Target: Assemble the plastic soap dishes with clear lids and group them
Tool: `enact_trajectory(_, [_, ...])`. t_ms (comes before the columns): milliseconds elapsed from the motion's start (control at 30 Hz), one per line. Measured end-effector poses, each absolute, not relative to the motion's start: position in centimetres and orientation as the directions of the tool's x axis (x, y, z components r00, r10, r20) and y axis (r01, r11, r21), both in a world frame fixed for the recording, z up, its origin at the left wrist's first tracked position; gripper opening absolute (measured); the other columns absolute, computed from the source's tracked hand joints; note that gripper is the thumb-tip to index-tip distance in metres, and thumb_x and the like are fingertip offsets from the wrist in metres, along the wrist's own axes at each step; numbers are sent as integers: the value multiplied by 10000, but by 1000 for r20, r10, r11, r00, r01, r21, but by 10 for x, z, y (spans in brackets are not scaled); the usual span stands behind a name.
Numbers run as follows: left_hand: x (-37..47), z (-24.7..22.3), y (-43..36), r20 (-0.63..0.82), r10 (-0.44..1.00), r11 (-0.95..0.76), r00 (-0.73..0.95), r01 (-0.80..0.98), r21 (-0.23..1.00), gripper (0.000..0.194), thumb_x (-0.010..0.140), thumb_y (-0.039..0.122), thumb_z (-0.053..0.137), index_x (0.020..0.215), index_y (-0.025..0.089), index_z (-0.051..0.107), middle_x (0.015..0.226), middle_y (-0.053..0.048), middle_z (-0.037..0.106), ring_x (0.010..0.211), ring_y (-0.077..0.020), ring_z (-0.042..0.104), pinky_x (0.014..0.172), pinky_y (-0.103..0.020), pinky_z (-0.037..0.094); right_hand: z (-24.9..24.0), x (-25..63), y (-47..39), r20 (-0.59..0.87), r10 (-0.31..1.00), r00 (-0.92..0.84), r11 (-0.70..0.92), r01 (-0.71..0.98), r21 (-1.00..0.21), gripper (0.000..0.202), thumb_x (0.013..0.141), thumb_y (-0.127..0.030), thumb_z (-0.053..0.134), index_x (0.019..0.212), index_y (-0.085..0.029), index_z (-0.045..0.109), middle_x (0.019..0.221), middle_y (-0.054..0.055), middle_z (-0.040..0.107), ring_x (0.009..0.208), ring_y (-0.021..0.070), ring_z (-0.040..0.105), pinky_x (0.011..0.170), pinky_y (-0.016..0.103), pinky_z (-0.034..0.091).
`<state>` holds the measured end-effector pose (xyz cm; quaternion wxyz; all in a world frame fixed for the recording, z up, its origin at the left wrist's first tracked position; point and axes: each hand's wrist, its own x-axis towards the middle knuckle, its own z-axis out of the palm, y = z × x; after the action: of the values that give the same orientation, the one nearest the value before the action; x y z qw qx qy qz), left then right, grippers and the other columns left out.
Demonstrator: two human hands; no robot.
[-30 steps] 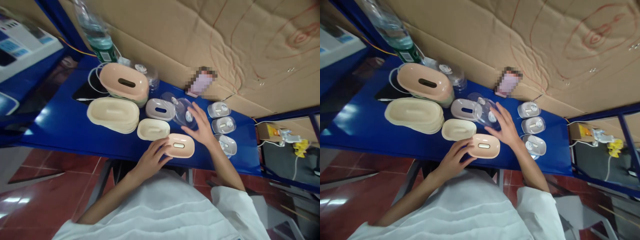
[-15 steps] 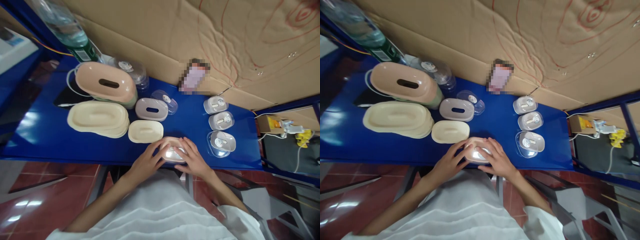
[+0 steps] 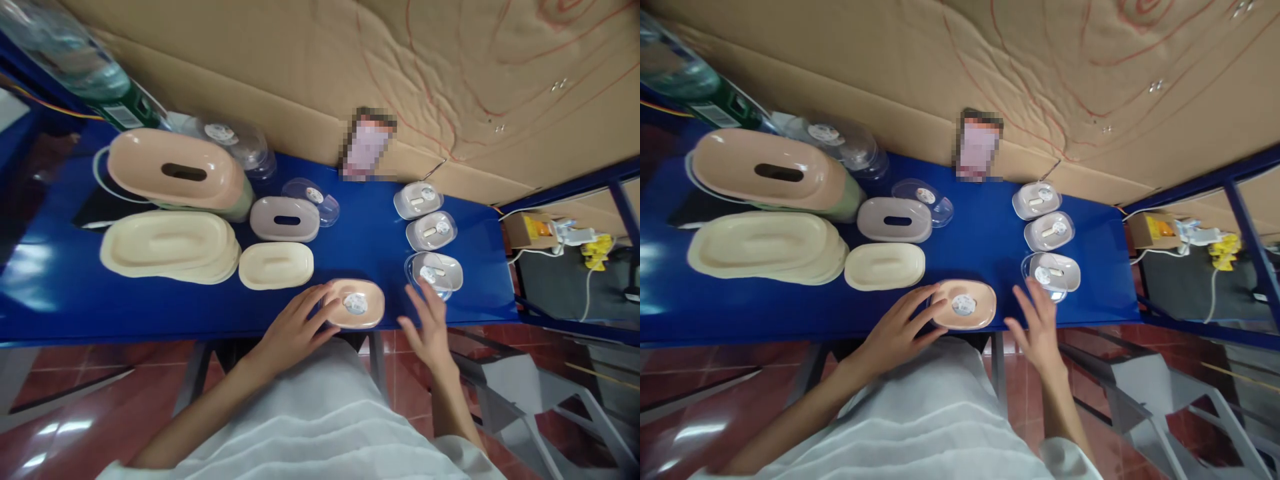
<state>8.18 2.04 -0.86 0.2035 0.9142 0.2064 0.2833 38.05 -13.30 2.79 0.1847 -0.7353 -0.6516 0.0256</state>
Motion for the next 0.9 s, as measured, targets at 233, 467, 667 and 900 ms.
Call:
enact_trajectory(233, [97, -3, 18, 438, 448, -856, 779, 234, 461, 459, 1037, 269, 676, 1467, 144, 573, 1534, -226, 589, 1442, -356, 580, 1150, -511, 580, -6, 355, -123, 90, 993, 74, -5, 800, -600, 788, 1066, -507, 585, 1734, -351, 198, 1787, 82, 285, 1630, 323, 338, 1263, 545, 459])
enact_trajectory(467, [104, -2, 19, 450, 419, -853, 789, 172, 494, 397, 1032, 199, 670, 1424, 174, 611, 1535, -182, 595, 1518, -342, 512, 1199, -511, 550, -13, 360, -126, 48, 996, 77, -34, 809, -587, 838, 1077, -425, 571, 1752, -312, 87, 1785, 93, 281, 1630, 297, 338, 1283, 507, 442])
enact_trajectory(667, [98, -12, 22, 483, 460, -822, 745, 153, 548, 489, 1008, 178, 712, 1480, 205, 586, 1539, -182, 582, 1545, -333, 477, 1199, -527, 546, -8, 351, -121, 58, 998, -9, 40, 838, -544, 883, 1057, -428, 634, 1750, -329, 95, 1807, 94, 207, 1651, 304, 286, 1283, 520, 438])
enact_trajectory(900, [83, -29, 17, 478, 578, -722, 661, 142, 677, 558, 982, 163, 745, 1501, 288, 586, 1624, -141, 503, 1502, -300, 547, 1204, -502, 553, -12, 339, -110, 268, 957, -109, 210, 899, -384, 828, 1037, -281, 673, 1726, -381, 225, 1829, 66, 108, 1642, 338, 313, 1260, 539, 471])
